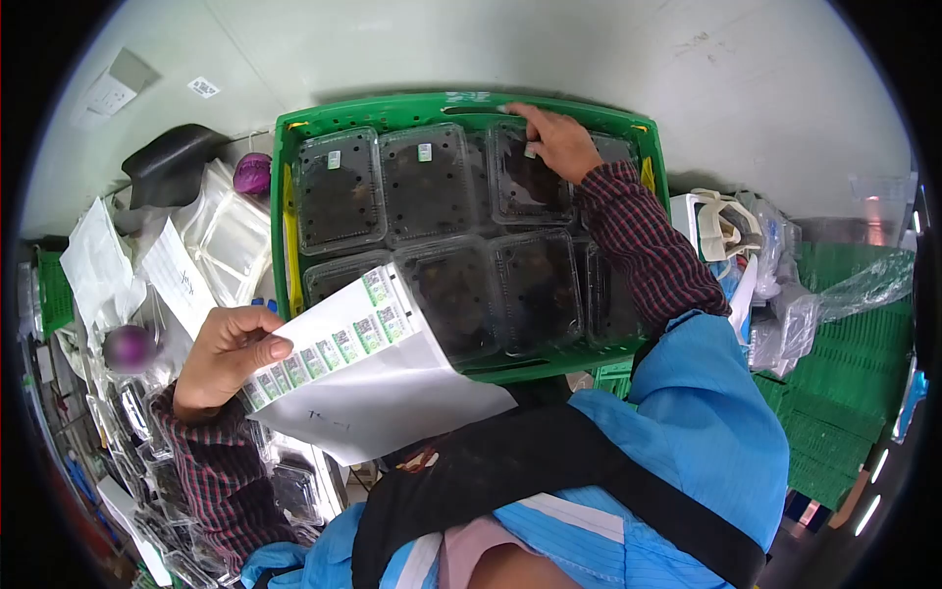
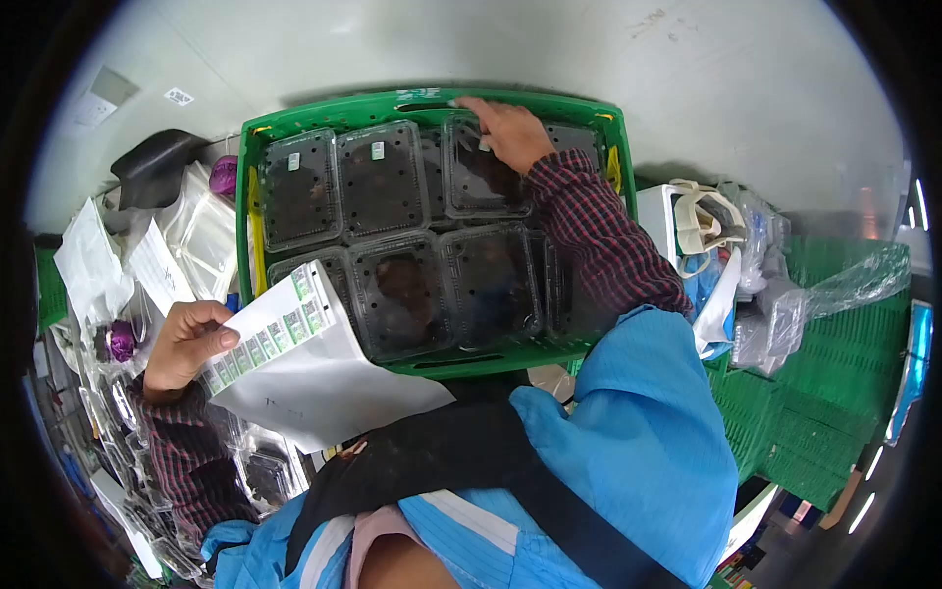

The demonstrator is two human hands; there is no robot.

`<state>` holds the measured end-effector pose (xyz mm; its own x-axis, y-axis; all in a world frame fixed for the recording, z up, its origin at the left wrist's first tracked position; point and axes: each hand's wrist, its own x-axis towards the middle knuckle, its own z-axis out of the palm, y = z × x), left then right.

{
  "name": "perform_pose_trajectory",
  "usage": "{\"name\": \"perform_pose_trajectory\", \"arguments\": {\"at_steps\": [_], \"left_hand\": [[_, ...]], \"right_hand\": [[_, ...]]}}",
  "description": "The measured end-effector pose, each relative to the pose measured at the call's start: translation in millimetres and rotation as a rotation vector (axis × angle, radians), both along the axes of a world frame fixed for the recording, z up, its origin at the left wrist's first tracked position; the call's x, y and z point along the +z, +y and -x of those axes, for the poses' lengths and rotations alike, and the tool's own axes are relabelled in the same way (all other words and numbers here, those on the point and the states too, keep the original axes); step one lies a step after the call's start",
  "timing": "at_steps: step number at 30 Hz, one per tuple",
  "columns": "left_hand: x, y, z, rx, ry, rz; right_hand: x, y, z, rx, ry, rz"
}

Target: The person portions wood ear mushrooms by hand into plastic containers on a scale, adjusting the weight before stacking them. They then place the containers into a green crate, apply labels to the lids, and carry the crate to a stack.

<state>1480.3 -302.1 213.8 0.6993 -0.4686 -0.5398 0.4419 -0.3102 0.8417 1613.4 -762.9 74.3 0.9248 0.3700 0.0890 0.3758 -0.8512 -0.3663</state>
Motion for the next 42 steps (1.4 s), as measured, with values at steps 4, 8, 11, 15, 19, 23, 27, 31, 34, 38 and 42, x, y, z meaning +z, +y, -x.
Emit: {"name": "perform_pose_trajectory", "arguments": {"at_steps": [4, 8, 11, 15, 19, 23, 27, 31, 34, 38, 42], "left_hand": [[-1.9, -26.0, -12.3, -0.045, -0.041, -0.007], [6.9, -52.1, -30.6, -0.078, 0.006, -0.029], [9.2, -68.4, -33.6, -0.159, -0.072, -0.136], [-2.2, -88.7, -39.2, -0.264, -0.24, -0.197], [-8.4, -102.0, -34.4, -0.227, -0.2, -0.182], [-14.2, -102.2, -31.0, -0.222, -0.232, -0.185], [-20.9, -89.7, -20.9, -0.174, -0.297, -0.211], [-36.0, -67.9, -13.1, -0.082, -0.158, -0.092], [-47.7, -51.6, -6.9, -0.041, -0.172, -0.108], [-52.3, -47.1, 1.8, 0.036, -0.25, -0.1], [-73.1, -7.6, 29.3, 0.303, -0.86, -0.538]], "right_hand": [[8.8, -42.7, 8.6, -0.111, -0.244, -0.047], [31.5, -97.4, 12.3, -0.236, 0.069, 0.001], [10.2, -128.0, 14.9, -0.188, 0.143, 0.23], [-2.7, -106.3, 13.0, -0.173, -0.133, 0.323], [65.5, -13.9, 45.0, -0.133, 0.139, -0.424], [85.3, 64.0, 79.9, 0.45, 0.389, -0.617], [81.9, 88.8, 95.2, 0.325, 0.198, -0.602], [77.9, 102.4, 94.1, 0.484, -0.211, -0.456], [66.2, 101.7, 85.4, 0.257, 0.232, -0.905], [70.6, 128.2, 95.7, 0.145, 0.745, -0.963], [47.8, 136.1, 94.2, 0.061, 0.716, -1.006]]}}
